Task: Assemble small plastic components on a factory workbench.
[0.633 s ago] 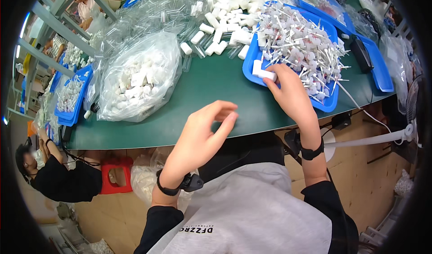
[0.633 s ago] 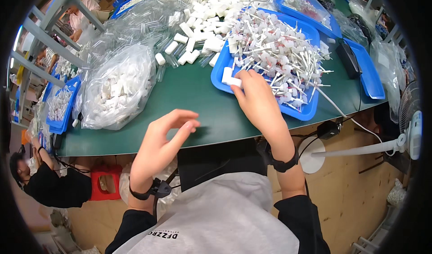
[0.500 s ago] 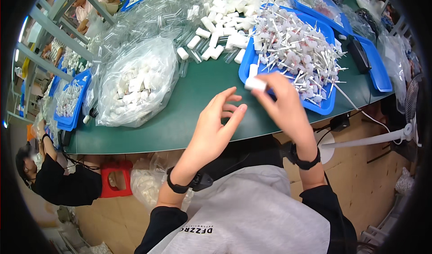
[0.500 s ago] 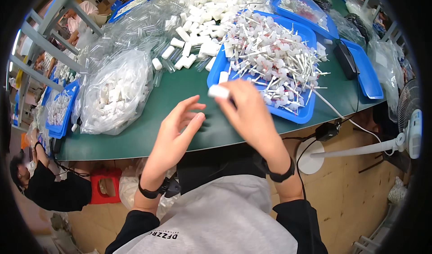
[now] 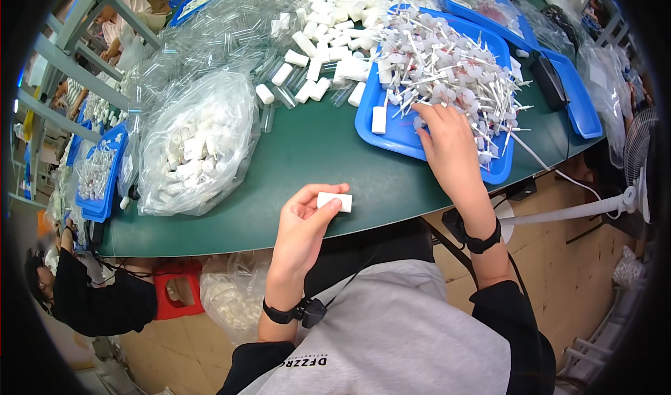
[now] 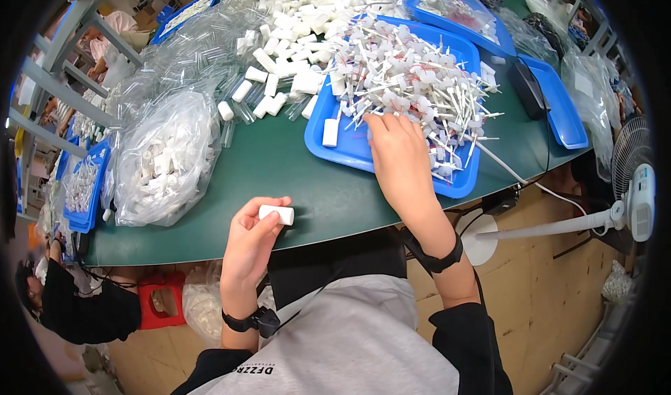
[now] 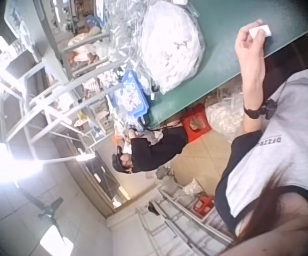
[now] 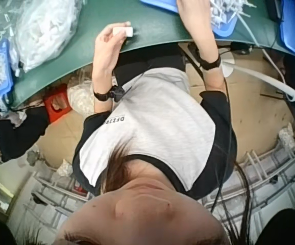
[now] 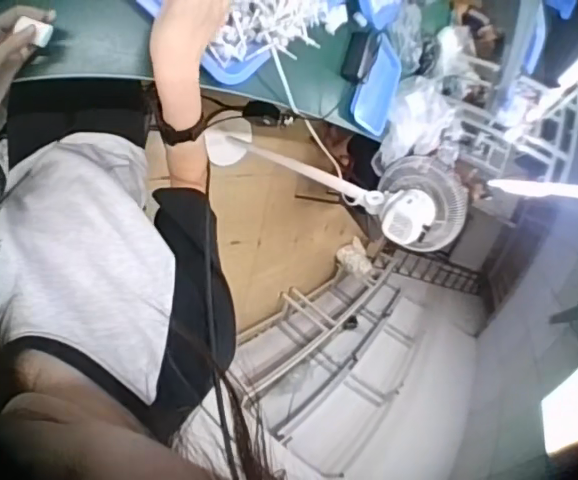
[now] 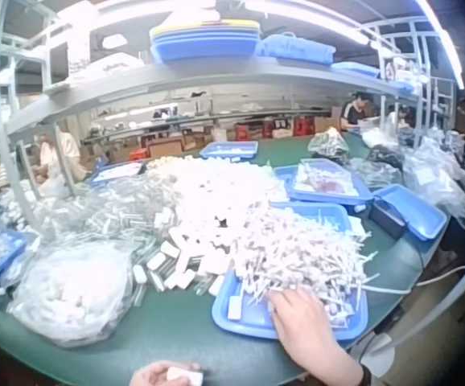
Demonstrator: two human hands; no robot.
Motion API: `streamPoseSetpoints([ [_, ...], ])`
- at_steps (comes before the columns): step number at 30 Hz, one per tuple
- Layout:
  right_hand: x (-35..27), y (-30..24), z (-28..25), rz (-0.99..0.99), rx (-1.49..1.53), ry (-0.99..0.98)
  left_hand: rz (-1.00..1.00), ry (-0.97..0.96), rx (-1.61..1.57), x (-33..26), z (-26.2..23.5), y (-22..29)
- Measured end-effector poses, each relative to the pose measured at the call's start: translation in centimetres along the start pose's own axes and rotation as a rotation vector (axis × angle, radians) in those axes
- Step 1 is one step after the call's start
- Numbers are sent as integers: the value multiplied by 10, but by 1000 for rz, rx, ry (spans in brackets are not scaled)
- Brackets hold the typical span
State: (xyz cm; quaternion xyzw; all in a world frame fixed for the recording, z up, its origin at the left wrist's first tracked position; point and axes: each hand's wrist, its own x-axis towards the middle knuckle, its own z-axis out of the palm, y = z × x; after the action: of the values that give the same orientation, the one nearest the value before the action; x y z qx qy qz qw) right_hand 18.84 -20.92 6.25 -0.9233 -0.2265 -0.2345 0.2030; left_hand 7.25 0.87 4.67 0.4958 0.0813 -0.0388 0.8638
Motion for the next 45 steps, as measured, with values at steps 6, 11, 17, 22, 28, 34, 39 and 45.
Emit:
streamPoseSetpoints([
  [6,1,-8,-5,76,213,20,11,-30,-71,-2,-6,1],
  [11,-10,-24,-22,159,676,16,21,-44,-182,-8,11,9],
  [17,-25,-41,-28,435,1438,-198,121,-249,-256,-12,14,7],
  [22,-37,-53,-22,388,1692,-370,169,-225,-117,-13,6,2],
  [28,-42,-64,-14,301,1765,-467,158,-129,-94,-14,4,-2],
  [34,-42,-74,-10,337,1823,-498,129,-147,-62,-15,-6,-6],
  [39,-43,-78,-6,434,1847,-512,131,-138,-41,-13,-4,-4],
  [45,-43,-79,-1,337,1715,-362,74,-121,-43,-14,-2,0],
])
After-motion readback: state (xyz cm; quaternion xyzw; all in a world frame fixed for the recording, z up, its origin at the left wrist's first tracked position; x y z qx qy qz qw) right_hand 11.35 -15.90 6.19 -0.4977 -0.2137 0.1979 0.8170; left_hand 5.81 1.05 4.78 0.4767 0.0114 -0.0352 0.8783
